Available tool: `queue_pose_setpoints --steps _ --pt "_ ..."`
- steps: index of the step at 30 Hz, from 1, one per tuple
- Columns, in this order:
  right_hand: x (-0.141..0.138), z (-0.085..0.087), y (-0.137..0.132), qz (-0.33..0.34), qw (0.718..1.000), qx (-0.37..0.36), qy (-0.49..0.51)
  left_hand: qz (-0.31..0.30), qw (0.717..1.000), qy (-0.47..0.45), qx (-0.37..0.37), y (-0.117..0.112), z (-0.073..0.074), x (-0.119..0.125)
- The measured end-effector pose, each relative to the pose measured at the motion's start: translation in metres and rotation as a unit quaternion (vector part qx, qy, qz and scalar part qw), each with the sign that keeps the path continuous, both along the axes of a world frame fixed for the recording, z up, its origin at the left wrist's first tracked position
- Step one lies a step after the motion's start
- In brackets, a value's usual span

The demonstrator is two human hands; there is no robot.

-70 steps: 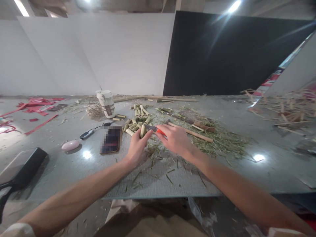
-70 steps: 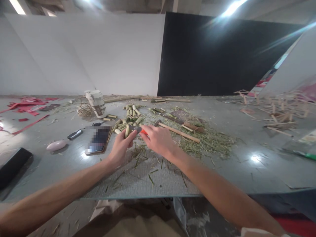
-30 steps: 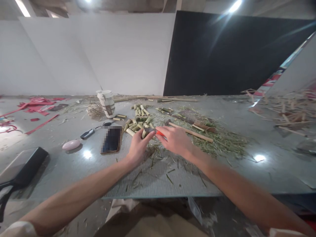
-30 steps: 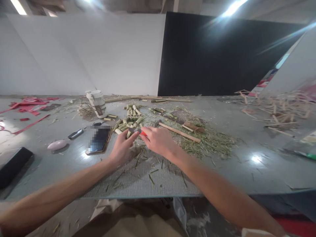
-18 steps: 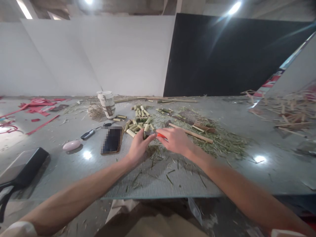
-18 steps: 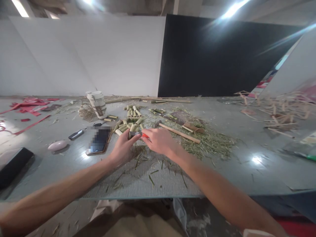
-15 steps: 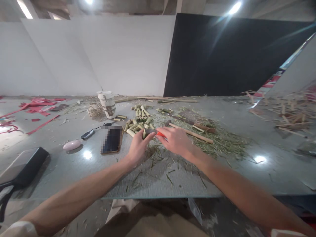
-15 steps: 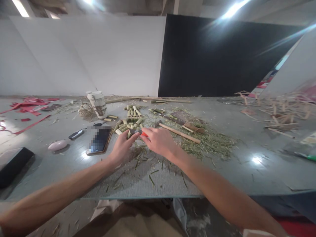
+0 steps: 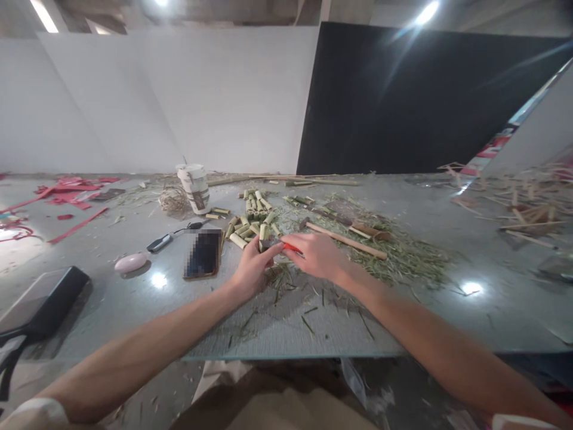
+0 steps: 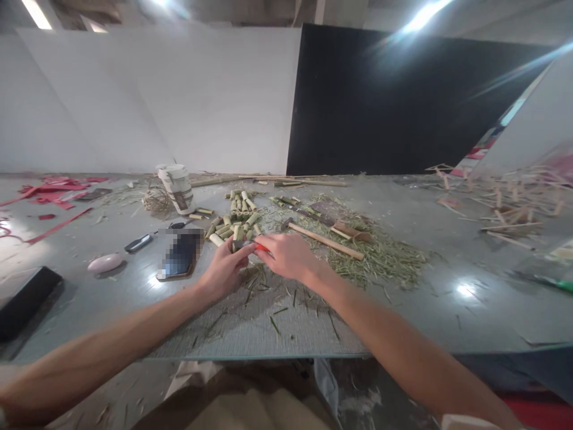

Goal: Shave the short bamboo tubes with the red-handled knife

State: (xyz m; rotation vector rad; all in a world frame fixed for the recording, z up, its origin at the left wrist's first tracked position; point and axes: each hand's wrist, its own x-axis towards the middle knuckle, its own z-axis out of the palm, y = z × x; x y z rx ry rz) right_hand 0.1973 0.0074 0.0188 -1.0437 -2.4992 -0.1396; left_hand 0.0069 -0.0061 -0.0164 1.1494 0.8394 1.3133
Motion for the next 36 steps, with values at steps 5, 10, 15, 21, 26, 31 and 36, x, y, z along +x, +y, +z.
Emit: queue_pose_setpoints --steps 5,10,15,21,26,31,36 --pt "-0.006 0.002 -0.010 -0.040 0.999 0.026 0.016 0.047 0.996 0.066 0.032 -0.003 0.006 -0.004" --pt "-0.015 0.001 -0.018 -0.081 0.995 0.044 0.024 0.076 0.993 0.090 0.020 -0.006 0.010 -0.004" --pt "-0.020 -0.002 -0.020 -0.106 0.992 0.057 0.034 0.094 0.991 0.095 -0.020 -0.006 0.008 -0.003" --pt "-0.010 0.000 -0.008 -0.089 0.993 0.060 0.044 0.077 0.995 0.062 -0.029 -0.002 0.001 -0.003" --pt "0.001 -0.002 0.005 -0.062 0.996 0.054 0.046 0.016 0.999 0.020 -0.028 -0.003 -0.001 -0.001" --pt "-0.001 -0.003 0.004 -0.057 0.996 0.049 0.054 -0.054 0.996 -0.050 -0.056 -0.006 -0.001 0.003" --pt "-0.003 0.000 -0.001 -0.064 0.995 0.044 0.060 -0.037 0.996 -0.062 -0.061 -0.004 -0.002 0.001"
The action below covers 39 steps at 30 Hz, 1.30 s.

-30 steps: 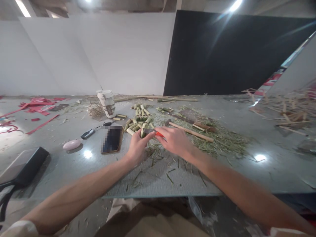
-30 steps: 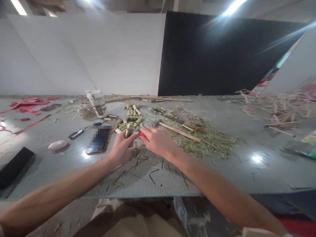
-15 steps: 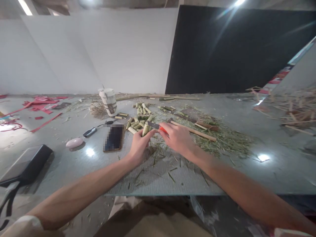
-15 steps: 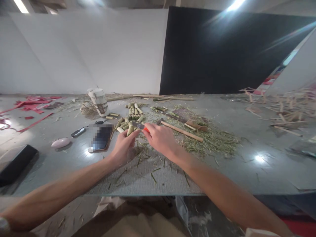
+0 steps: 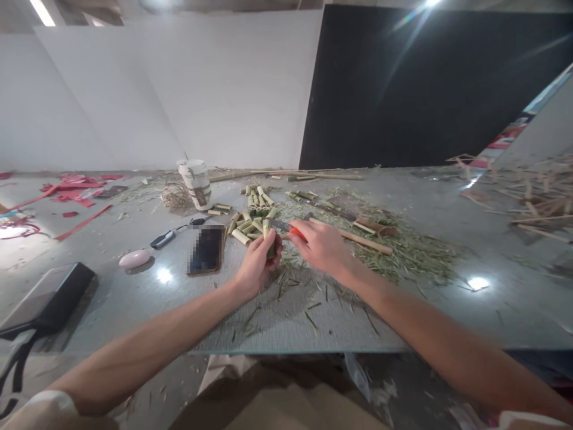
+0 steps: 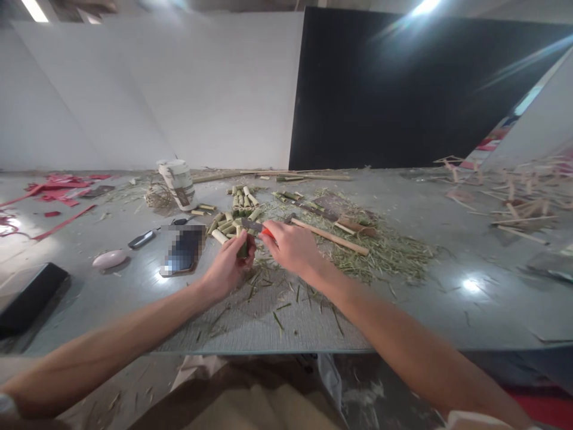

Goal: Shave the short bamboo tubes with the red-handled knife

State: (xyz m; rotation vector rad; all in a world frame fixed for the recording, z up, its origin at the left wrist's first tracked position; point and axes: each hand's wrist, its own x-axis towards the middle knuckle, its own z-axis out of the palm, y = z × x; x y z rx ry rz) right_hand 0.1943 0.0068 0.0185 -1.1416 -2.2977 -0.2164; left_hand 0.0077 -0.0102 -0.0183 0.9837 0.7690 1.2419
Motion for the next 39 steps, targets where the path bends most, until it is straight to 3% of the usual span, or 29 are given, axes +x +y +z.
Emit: queue_pose_setpoints --steps 6,14,18,23,26,34,39 --pt "0.002 -0.005 0.005 0.022 1.000 -0.014 -0.012 0.005 0.999 -0.034 -0.036 0.005 -0.003 -0.002" --pt "0.002 -0.006 0.005 0.068 0.997 -0.029 -0.039 -0.005 1.000 -0.024 -0.014 0.003 0.000 0.002" --pt "0.000 -0.002 0.000 0.052 0.998 -0.015 -0.035 0.005 1.000 0.004 0.010 0.002 0.001 0.001" --pt "-0.003 0.003 -0.006 -0.016 1.000 0.018 -0.010 0.074 0.991 0.100 0.041 -0.001 0.005 -0.002" --pt "0.001 0.005 -0.004 -0.036 0.999 0.028 -0.001 0.084 0.989 0.109 0.046 0.000 0.007 -0.003" --pt "0.002 -0.001 0.001 0.046 0.998 -0.001 -0.037 0.055 0.993 0.085 0.061 0.002 0.006 -0.002" --pt "-0.002 0.003 -0.005 0.022 0.999 0.002 -0.027 0.086 0.983 0.141 0.080 -0.001 0.008 -0.003"
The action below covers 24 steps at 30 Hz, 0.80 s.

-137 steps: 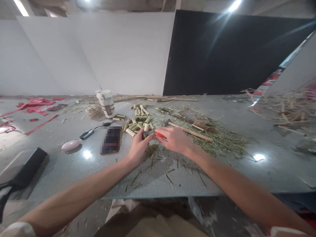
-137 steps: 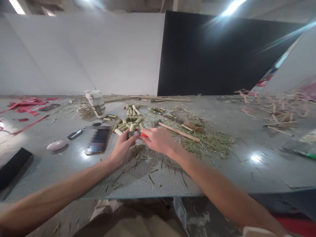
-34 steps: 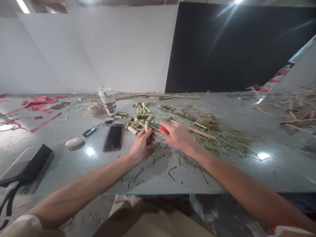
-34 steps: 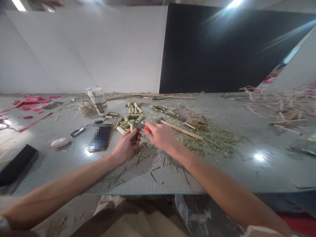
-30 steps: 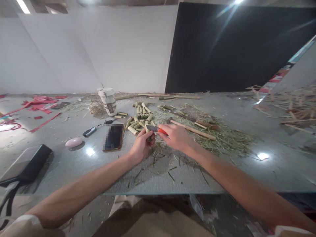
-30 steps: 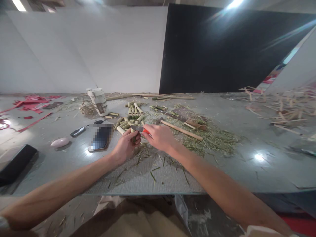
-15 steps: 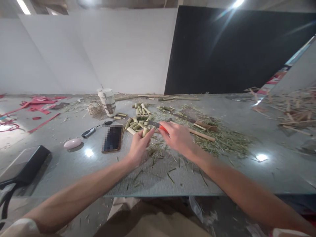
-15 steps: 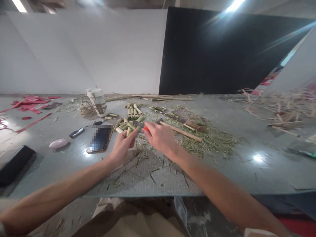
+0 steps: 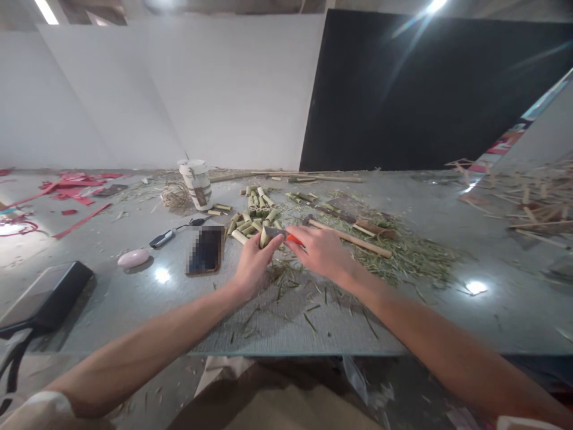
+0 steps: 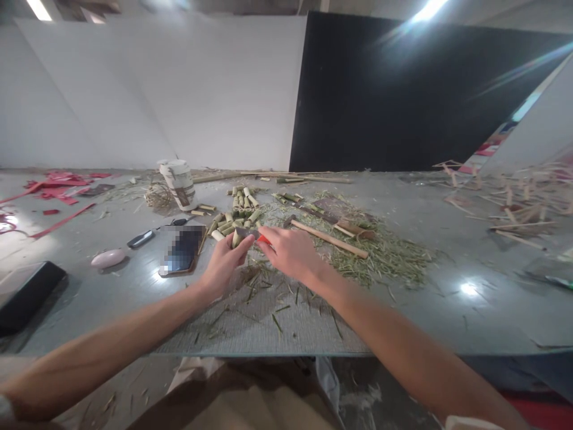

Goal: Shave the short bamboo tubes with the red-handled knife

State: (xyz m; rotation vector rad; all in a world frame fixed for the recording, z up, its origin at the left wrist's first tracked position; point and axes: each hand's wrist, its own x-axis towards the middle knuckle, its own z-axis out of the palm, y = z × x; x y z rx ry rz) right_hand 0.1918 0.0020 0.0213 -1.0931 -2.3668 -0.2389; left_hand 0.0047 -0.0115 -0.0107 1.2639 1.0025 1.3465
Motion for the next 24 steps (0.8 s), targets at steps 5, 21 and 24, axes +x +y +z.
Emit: queue_pose_setpoints --steps 5,21,24 --pt "0.003 0.004 0.000 -0.030 0.999 0.018 0.022 0.009 1.000 0.004 0.004 0.000 0.002 -0.002" --pt "-0.001 0.005 -0.006 -0.013 1.000 0.019 0.021 0.001 1.000 0.013 0.019 -0.004 0.005 0.000" --pt "0.004 0.005 -0.002 -0.018 0.999 0.026 0.028 -0.002 1.000 0.002 0.014 -0.003 0.005 0.000"
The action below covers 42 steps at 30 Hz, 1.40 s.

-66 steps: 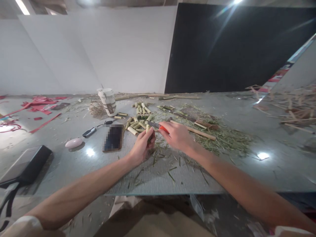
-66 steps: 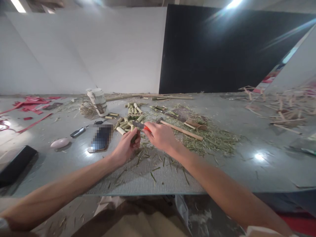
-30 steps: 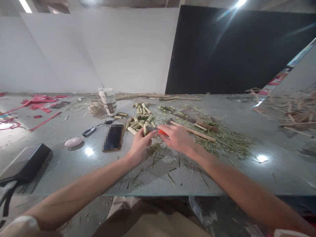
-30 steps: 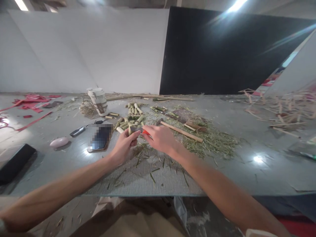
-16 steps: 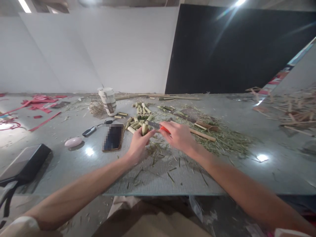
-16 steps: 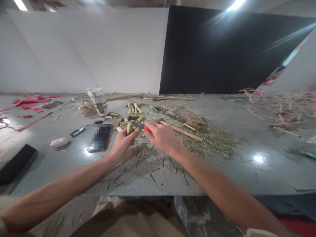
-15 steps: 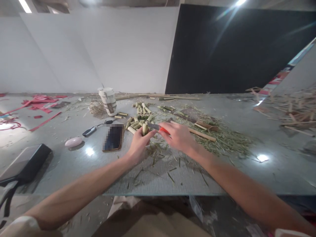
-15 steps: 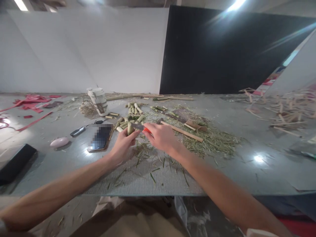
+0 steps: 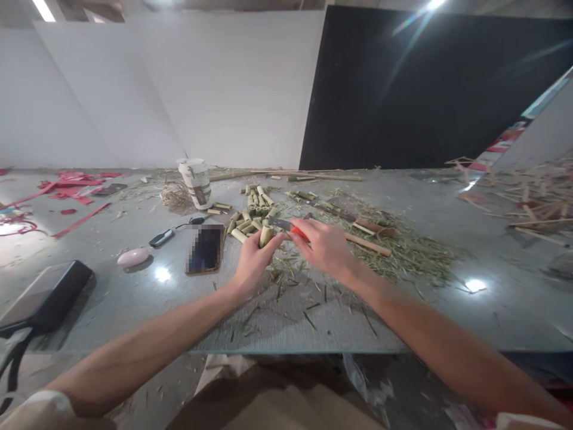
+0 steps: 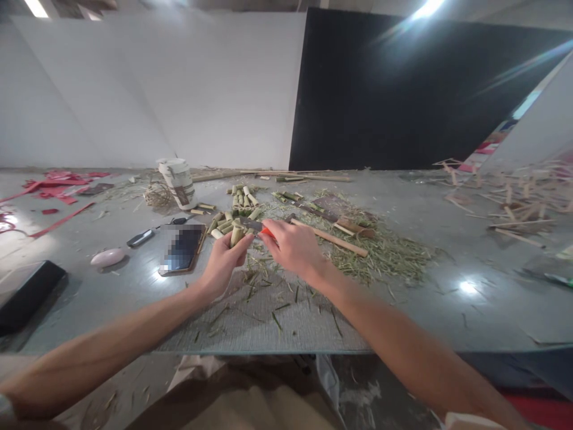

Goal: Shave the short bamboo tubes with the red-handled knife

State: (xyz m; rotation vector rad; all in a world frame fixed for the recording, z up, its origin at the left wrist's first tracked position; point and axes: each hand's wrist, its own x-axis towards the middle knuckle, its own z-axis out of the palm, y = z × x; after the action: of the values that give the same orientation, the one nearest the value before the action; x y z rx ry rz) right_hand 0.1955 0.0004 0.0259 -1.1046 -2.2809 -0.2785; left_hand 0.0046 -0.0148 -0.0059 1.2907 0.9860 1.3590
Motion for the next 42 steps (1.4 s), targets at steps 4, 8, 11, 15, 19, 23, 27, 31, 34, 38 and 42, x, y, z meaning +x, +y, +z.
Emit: queue_pose_setpoints --steps 4,8,11,15,19,23,27,31,34,38,42 --pt "0.008 -0.004 0.010 0.051 0.998 -0.008 -0.022 -0.008 1.000 -0.015 -0.002 0.001 0.000 0.001" --pt "0.009 -0.004 0.012 0.086 0.995 -0.014 -0.041 -0.022 1.000 -0.020 0.010 0.000 0.000 0.001" --pt "0.008 -0.001 0.008 0.083 0.995 -0.010 -0.046 -0.030 1.000 -0.002 0.006 0.000 0.000 -0.001" --pt "0.003 -0.001 0.004 0.048 0.998 0.001 -0.031 0.001 1.000 0.015 -0.009 0.003 -0.003 -0.002" --pt "0.001 -0.003 0.004 0.002 1.000 0.007 0.002 0.014 1.000 0.006 -0.025 0.004 -0.006 -0.001" --pt "0.004 -0.003 0.007 -0.016 1.000 0.003 0.013 -0.021 0.996 -0.070 -0.044 0.005 -0.005 0.001" --pt "0.006 -0.004 0.009 -0.028 0.999 -0.004 0.023 -0.031 0.991 -0.130 -0.024 0.007 -0.006 0.003" --pt "0.005 -0.004 0.009 -0.028 0.999 -0.012 0.030 0.001 0.997 -0.074 -0.008 0.010 -0.008 0.000" --pt "0.005 -0.004 0.010 -0.020 0.999 -0.018 0.034 0.001 0.998 -0.060 -0.023 0.013 -0.008 -0.005" --pt "0.007 -0.007 0.012 0.023 0.999 -0.033 0.024 -0.024 0.996 -0.082 -0.028 0.015 -0.009 -0.007" --pt "0.006 -0.010 0.014 0.073 0.996 -0.052 0.006 -0.030 0.985 -0.150 -0.079 0.015 -0.008 -0.003"
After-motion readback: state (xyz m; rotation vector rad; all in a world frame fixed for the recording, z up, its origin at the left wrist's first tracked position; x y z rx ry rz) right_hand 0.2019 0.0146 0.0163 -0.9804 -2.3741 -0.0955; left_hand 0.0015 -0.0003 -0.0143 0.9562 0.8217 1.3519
